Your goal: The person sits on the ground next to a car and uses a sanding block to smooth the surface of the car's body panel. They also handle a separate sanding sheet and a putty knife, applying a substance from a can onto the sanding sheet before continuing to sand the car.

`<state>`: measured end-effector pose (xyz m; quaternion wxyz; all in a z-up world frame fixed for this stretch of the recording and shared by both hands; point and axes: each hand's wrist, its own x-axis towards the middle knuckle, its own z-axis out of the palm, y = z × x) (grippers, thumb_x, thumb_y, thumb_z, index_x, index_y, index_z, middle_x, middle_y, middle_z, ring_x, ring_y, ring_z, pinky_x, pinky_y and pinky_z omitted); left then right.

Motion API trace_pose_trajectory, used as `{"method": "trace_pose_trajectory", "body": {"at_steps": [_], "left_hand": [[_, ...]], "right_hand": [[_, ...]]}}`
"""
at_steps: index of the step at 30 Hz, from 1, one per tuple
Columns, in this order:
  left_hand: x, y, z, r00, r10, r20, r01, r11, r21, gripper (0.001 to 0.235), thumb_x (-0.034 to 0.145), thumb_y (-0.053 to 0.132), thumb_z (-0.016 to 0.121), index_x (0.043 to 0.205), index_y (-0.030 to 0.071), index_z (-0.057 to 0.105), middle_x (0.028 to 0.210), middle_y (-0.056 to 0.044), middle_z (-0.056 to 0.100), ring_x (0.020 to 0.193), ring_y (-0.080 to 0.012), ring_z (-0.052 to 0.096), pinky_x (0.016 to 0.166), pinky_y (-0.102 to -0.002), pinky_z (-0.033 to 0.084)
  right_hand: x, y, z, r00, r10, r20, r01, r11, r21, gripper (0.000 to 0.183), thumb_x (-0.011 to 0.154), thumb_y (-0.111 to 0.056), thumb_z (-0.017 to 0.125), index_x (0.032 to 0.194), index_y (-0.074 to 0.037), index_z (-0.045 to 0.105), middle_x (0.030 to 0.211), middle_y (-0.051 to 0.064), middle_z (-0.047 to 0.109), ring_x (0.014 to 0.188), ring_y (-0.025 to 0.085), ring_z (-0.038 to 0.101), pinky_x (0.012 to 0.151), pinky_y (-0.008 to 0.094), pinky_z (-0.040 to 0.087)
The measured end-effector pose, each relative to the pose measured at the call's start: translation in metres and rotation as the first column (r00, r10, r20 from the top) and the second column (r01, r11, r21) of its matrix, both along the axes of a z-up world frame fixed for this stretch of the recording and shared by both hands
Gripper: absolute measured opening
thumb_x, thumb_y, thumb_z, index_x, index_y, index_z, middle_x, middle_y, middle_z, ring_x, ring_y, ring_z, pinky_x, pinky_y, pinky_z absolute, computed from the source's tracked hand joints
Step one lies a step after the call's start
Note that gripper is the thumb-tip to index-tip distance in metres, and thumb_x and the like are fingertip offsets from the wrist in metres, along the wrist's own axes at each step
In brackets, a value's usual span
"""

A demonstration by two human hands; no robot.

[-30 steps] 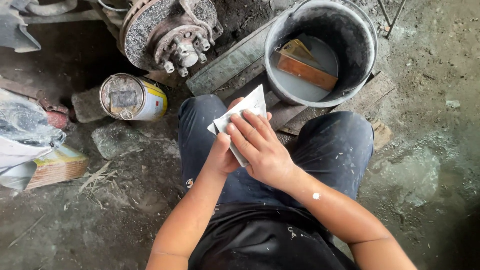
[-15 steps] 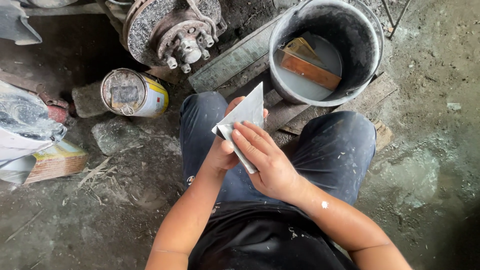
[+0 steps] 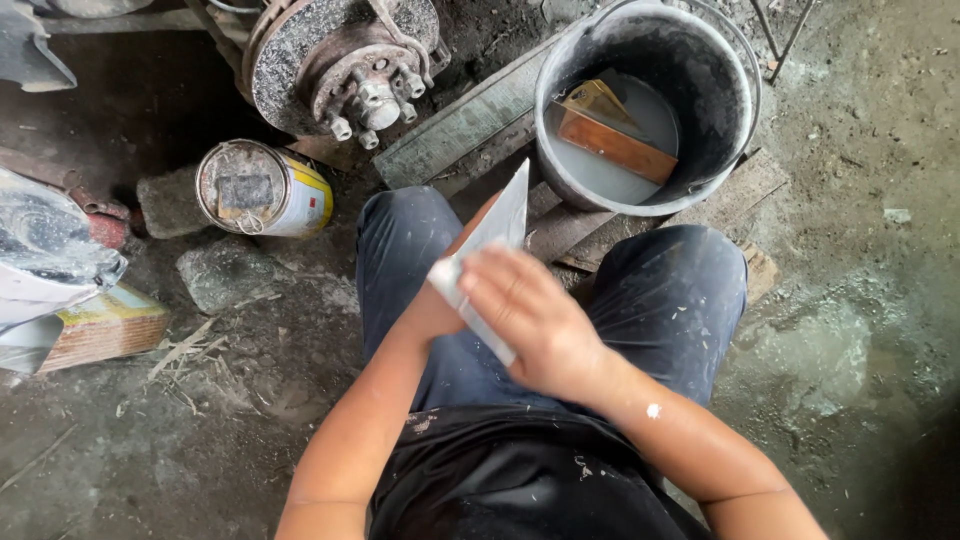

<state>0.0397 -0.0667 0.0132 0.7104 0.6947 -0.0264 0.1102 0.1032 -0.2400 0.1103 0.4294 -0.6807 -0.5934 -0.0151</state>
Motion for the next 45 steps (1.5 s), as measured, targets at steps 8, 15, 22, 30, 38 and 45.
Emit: {"method": "trace_pose_trajectory", "body": {"at_steps": [8,15,22,30,38,45], "left_hand": [[-0.005,-0.007,0.021,0.977,0.212,-0.008,-0.206,0.961,0.185,0.069,0.098,-0.006,0.053,0.163,0.005,0.032,0.162,-0.015,0.048,0.152,-0.0239,0.047,0.124,-0.037,0.039],[-0.008,-0.001,0.027,0.994,0.108,0.033,-0.107,0.994,-0.026,0.064,0.100,-0.009,0.049,0.161,0.000,0.031,0.161,-0.016,0.043,0.152,-0.0253,0.040,0.125,-0.037,0.033],[-0.018,0.012,0.010,0.982,0.187,0.008,-0.187,0.977,0.105,0.049,0.103,-0.002,0.051,0.152,-0.001,0.048,0.150,-0.015,0.059,0.141,-0.0235,0.055,0.119,-0.036,0.044],[-0.028,0.004,0.064,0.997,0.056,-0.057,-0.020,0.868,0.496,0.053,0.100,0.004,0.050,0.153,0.001,0.046,0.156,-0.023,0.052,0.145,-0.0368,0.051,0.119,-0.040,0.040],[-0.010,0.013,0.062,0.956,0.284,0.079,-0.268,0.728,0.631,0.055,0.102,0.001,0.050,0.156,0.004,0.041,0.157,-0.020,0.049,0.145,-0.0353,0.051,0.120,-0.040,0.043],[0.004,0.009,0.066,0.922,0.369,0.114,-0.356,0.696,0.623,0.049,0.104,0.007,0.052,0.152,0.000,0.047,0.154,-0.022,0.051,0.142,-0.0400,0.052,0.115,-0.041,0.043]], "right_hand": [[0.021,0.006,-0.037,0.987,-0.081,-0.141,0.084,0.996,0.015,0.071,0.077,0.011,0.065,0.145,-0.002,0.054,0.146,0.020,0.058,0.138,0.039,0.058,0.118,0.047,0.049],[0.031,0.011,-0.047,0.995,-0.092,-0.047,0.094,0.995,0.027,0.073,0.073,0.010,0.067,0.144,0.001,0.052,0.145,0.021,0.057,0.136,0.042,0.056,0.117,0.050,0.047],[0.040,0.011,-0.051,0.997,-0.075,-0.013,0.075,0.995,0.059,0.068,0.076,0.008,0.068,0.142,0.000,0.054,0.140,0.022,0.060,0.132,0.043,0.057,0.114,0.047,0.047],[0.104,-0.002,-0.013,0.726,-0.190,-0.661,0.499,0.807,0.316,0.056,0.096,0.005,0.065,0.147,-0.007,0.046,0.151,0.015,0.050,0.135,0.028,0.054,0.116,0.041,0.046],[0.079,-0.009,-0.031,0.941,-0.235,-0.243,0.198,0.966,-0.164,0.053,0.086,-0.003,0.078,0.135,-0.005,0.060,0.135,0.014,0.065,0.126,0.028,0.064,0.102,0.039,0.052],[0.075,-0.004,-0.033,0.952,-0.296,-0.081,0.279,0.945,-0.168,0.025,0.087,-0.005,0.072,0.111,-0.012,0.073,0.104,0.011,0.073,0.100,0.032,0.071,0.086,0.039,0.057]]}}
